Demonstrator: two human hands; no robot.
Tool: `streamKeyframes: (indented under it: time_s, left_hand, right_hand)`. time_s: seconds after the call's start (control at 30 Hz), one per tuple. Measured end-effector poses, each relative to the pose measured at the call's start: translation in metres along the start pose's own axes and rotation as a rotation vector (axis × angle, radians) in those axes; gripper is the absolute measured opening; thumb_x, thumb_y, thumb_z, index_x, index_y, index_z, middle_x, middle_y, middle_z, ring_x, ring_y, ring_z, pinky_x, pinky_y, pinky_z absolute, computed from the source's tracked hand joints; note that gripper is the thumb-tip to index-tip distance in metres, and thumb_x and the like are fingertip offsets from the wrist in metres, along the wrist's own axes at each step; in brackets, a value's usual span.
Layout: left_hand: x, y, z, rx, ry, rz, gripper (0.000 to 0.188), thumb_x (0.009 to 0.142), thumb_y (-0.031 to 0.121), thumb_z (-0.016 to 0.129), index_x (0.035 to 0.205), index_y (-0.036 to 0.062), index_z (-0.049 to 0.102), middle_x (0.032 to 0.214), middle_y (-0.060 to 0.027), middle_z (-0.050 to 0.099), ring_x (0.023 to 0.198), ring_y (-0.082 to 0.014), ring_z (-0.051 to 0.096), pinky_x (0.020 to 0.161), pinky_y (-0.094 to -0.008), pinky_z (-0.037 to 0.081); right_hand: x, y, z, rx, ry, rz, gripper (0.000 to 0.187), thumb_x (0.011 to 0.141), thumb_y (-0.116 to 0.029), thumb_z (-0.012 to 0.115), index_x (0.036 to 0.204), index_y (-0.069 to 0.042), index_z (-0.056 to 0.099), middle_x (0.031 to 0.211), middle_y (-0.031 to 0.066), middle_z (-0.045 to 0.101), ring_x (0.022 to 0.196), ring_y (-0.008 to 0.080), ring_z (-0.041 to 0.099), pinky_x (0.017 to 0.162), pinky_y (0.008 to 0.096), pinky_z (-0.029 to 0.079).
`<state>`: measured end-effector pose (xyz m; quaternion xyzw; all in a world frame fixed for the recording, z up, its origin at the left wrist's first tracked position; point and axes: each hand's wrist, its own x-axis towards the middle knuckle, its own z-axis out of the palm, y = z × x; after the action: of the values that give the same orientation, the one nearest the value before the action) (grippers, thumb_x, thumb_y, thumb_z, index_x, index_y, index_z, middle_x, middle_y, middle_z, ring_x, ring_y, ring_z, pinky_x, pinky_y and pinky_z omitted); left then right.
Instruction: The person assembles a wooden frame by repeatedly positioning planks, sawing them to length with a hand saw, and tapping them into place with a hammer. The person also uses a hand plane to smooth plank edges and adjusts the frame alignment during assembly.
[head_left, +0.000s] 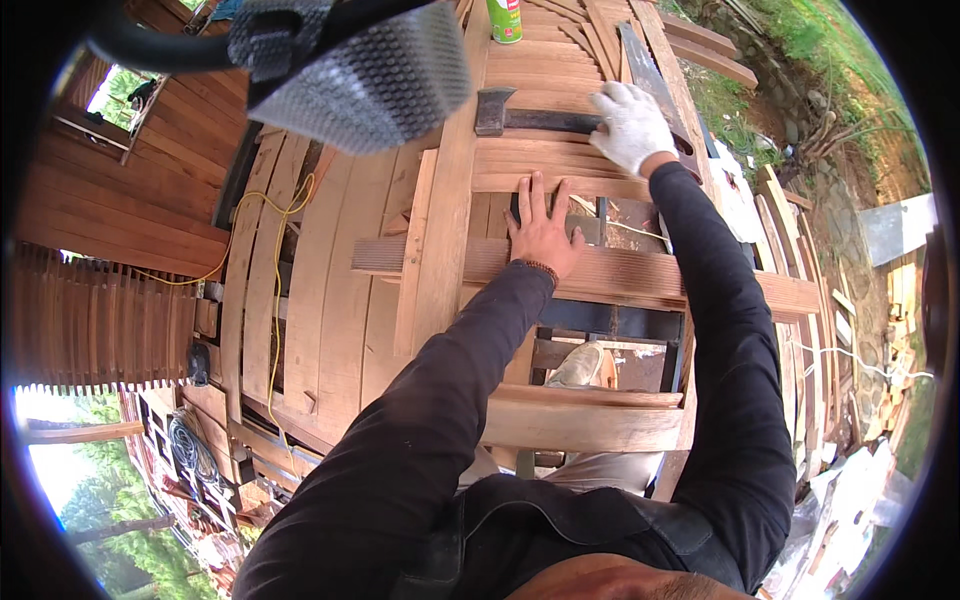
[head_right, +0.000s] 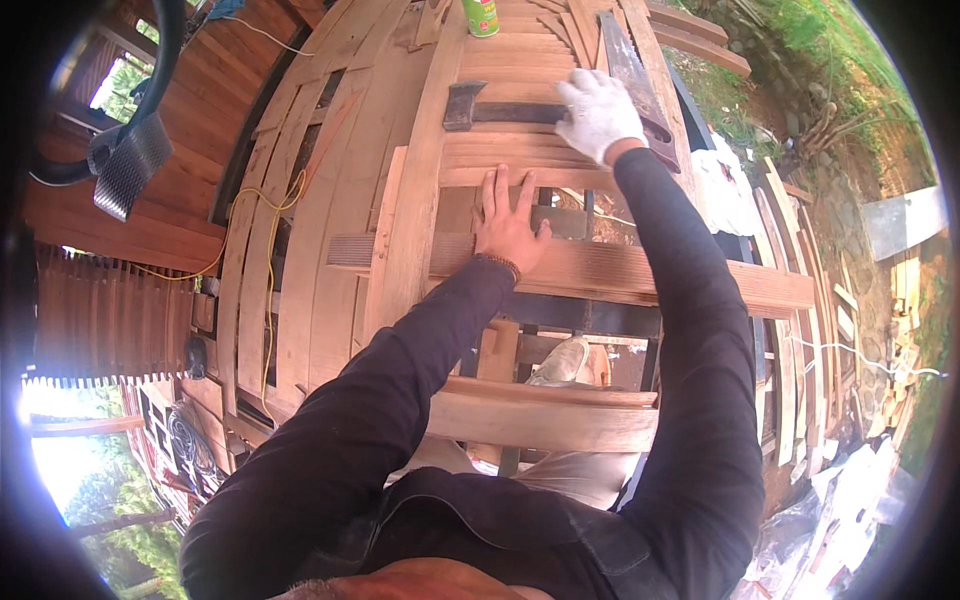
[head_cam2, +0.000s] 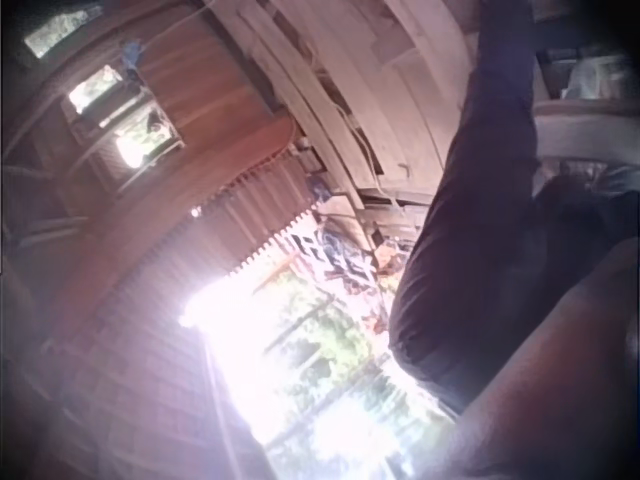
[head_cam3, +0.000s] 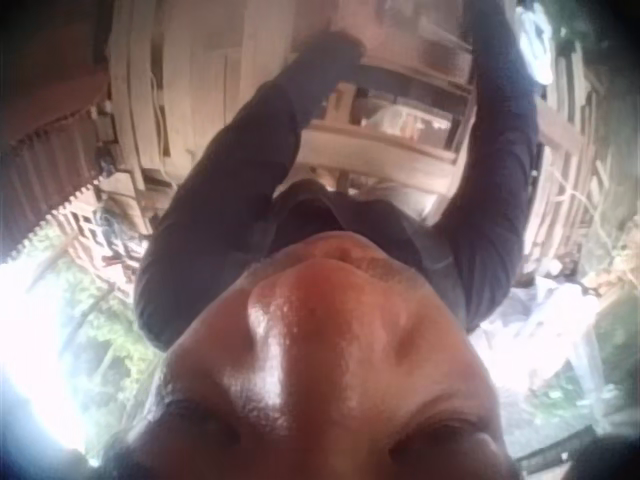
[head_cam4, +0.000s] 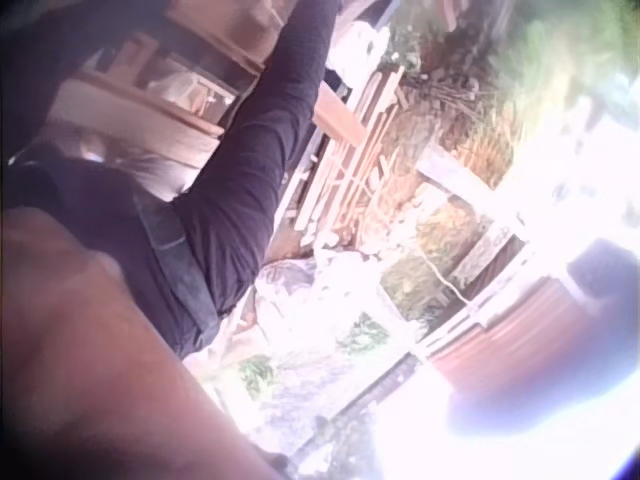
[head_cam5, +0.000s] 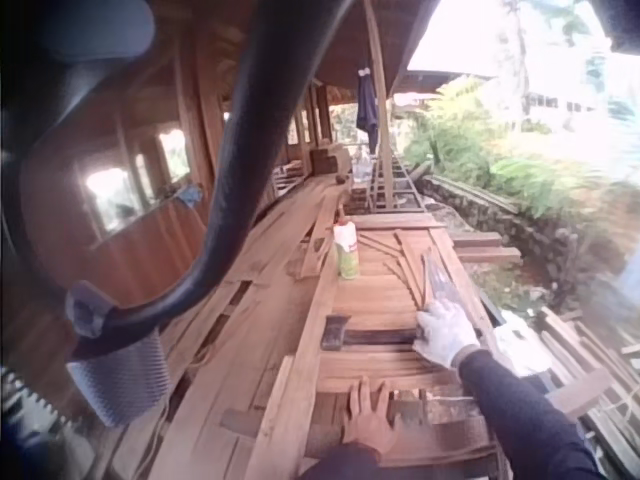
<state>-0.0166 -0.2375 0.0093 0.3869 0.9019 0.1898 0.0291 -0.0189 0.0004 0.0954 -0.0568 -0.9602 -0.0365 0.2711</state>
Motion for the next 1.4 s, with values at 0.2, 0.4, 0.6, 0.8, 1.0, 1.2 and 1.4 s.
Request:
streamKeyframes:
  time_s: [0.2, 0.4, 0.6, 0.8, 1.0, 1.2, 1.4]
  left_hand:
    - [0.006, 0.005, 0.008, -0.112, 0.121, 0.097, 0.091, 0.089, 0.034, 0.073, 0.164, 0.0064, 0.029, 0.170, -0.0221, 0.021, 0.159, -0.0433, 0.014, 0.121, -0.0662, 0.028]
    - [0.012, -0.004, 0.008, -0.039, 0.133, 0.061, 0.095, 0.086, 0.033, 0.075, 0.163, 0.0045, 0.029, 0.169, -0.0218, 0.023, 0.158, -0.0436, 0.017, 0.122, -0.0633, 0.026]
    - [0.017, 0.000, 0.019, 0.053, 0.055, 0.040, 0.090, 0.088, 0.040, 0.071, 0.162, 0.0045, 0.033, 0.172, -0.0216, 0.022, 0.159, -0.0430, 0.017, 0.123, -0.0638, 0.025]
    - [0.016, -0.019, 0.028, 0.152, 0.106, 0.090, 0.088, 0.091, 0.047, 0.066, 0.161, 0.0041, 0.035, 0.170, -0.0216, 0.027, 0.159, -0.0422, 0.016, 0.128, -0.0591, 0.019]
    - [0.014, 0.007, 0.016, 0.119, 0.132, 0.055, 0.092, 0.090, 0.042, 0.068, 0.166, 0.0078, 0.028, 0.173, -0.0184, 0.020, 0.159, -0.0395, 0.018, 0.124, -0.0600, 0.025]
    - [0.014, -0.001, 0.014, 0.087, 0.113, 0.032, 0.090, 0.090, 0.040, 0.062, 0.166, 0.0094, 0.027, 0.174, -0.0179, 0.017, 0.160, -0.0384, 0.016, 0.127, -0.0598, 0.022]
    - [0.015, 0.001, 0.016, 0.079, 0.119, 0.035, 0.089, 0.090, 0.040, 0.062, 0.166, 0.0079, 0.028, 0.174, -0.0175, 0.017, 0.160, -0.0379, 0.016, 0.126, -0.0612, 0.024]
  right_hand:
    - [0.042, -0.045, 0.072, 0.068, -0.402, 0.276, 0.030, 0.095, -0.019, 0.061, 0.122, -0.013, 0.073, 0.126, 0.0142, 0.072, 0.123, 0.0323, 0.067, 0.105, 0.0510, 0.050]
    - [0.053, -0.072, 0.061, 0.025, -0.309, 0.290, 0.031, 0.086, -0.019, 0.068, 0.116, -0.014, 0.072, 0.119, 0.0086, 0.071, 0.120, 0.0294, 0.065, 0.104, 0.0470, 0.046]
    - [0.038, -0.103, -0.013, 0.352, 0.132, 0.193, 0.035, 0.077, -0.020, 0.075, 0.111, -0.013, 0.067, 0.108, 0.0122, 0.066, 0.113, 0.0331, 0.064, 0.100, 0.0466, 0.046]
    - [-0.042, -0.111, -0.111, 0.680, -0.104, 0.208, 0.053, 0.079, -0.045, 0.082, 0.103, -0.004, 0.060, 0.092, 0.0226, 0.068, 0.092, 0.0443, 0.068, 0.080, 0.0472, 0.055]
    - [-0.183, -0.054, -0.121, 1.252, 0.017, 1.131, 0.018, 0.091, -0.018, 0.066, 0.102, -0.003, 0.065, 0.081, 0.0059, 0.064, 0.058, 0.0124, 0.057, 0.055, 0.0281, 0.047]
    - [-0.226, 0.009, -0.109, 1.144, 0.018, 1.328, 0.030, 0.096, -0.015, 0.068, 0.123, -0.004, 0.058, 0.082, 0.0050, 0.061, 0.061, 0.0161, 0.060, 0.056, 0.0341, 0.053]
    - [-0.239, 0.023, -0.098, 1.716, 0.124, 1.303, 0.047, 0.096, -0.005, 0.066, 0.138, -0.004, 0.045, 0.096, 0.0106, 0.061, 0.067, 0.0209, 0.061, 0.060, 0.0377, 0.055]
